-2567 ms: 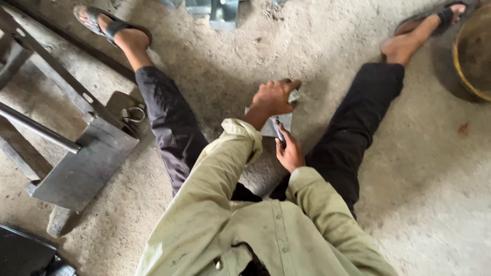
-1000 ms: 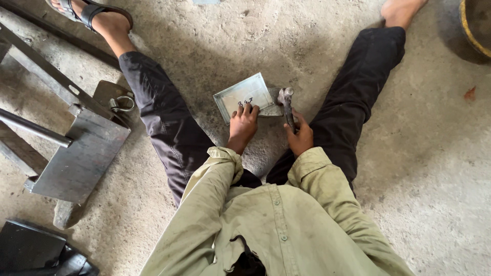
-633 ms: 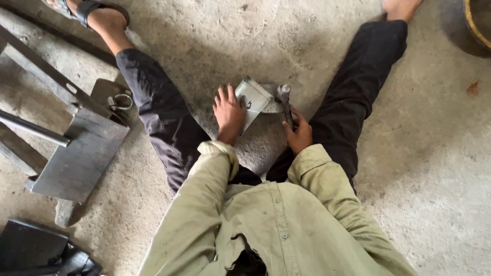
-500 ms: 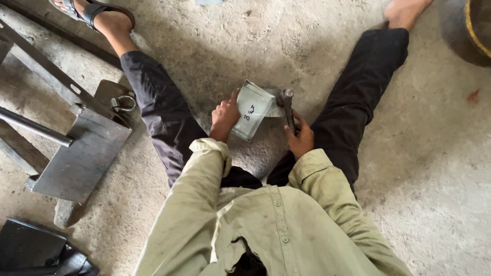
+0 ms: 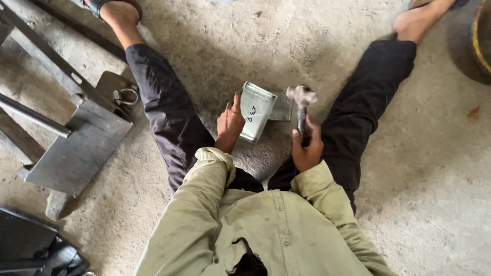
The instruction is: The person sits on the floor and uses a hammer to strike a small metal block placed on a larger metal anvil. They repeatedly pick up the metal block, position it, and strike it with the hammer to shape or flatten it.
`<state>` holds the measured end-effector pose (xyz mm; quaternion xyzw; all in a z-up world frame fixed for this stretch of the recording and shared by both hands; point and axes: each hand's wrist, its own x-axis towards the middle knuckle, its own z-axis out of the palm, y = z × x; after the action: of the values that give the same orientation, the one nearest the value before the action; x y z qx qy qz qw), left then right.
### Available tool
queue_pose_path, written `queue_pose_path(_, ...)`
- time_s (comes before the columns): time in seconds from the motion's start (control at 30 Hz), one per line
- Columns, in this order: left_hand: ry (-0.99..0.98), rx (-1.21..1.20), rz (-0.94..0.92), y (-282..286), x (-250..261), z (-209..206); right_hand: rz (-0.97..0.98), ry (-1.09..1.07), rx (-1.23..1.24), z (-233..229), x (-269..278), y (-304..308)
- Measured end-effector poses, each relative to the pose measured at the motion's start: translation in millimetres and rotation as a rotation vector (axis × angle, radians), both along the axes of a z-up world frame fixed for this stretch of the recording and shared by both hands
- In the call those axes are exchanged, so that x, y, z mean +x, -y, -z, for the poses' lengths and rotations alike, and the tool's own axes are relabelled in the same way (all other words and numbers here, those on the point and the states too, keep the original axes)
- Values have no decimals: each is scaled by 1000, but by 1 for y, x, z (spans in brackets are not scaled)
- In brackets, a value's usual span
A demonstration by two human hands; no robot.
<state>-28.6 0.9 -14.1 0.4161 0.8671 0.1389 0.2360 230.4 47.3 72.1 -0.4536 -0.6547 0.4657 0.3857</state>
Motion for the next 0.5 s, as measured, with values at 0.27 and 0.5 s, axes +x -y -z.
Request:
queue_pose_path(0.27,-25,14,10,1,4,4,-271,206,236,-13,-13,-12)
queue_pose_path(0.5,59,74,-49,5,0,26,-34,184,-49,7,-5,-10)
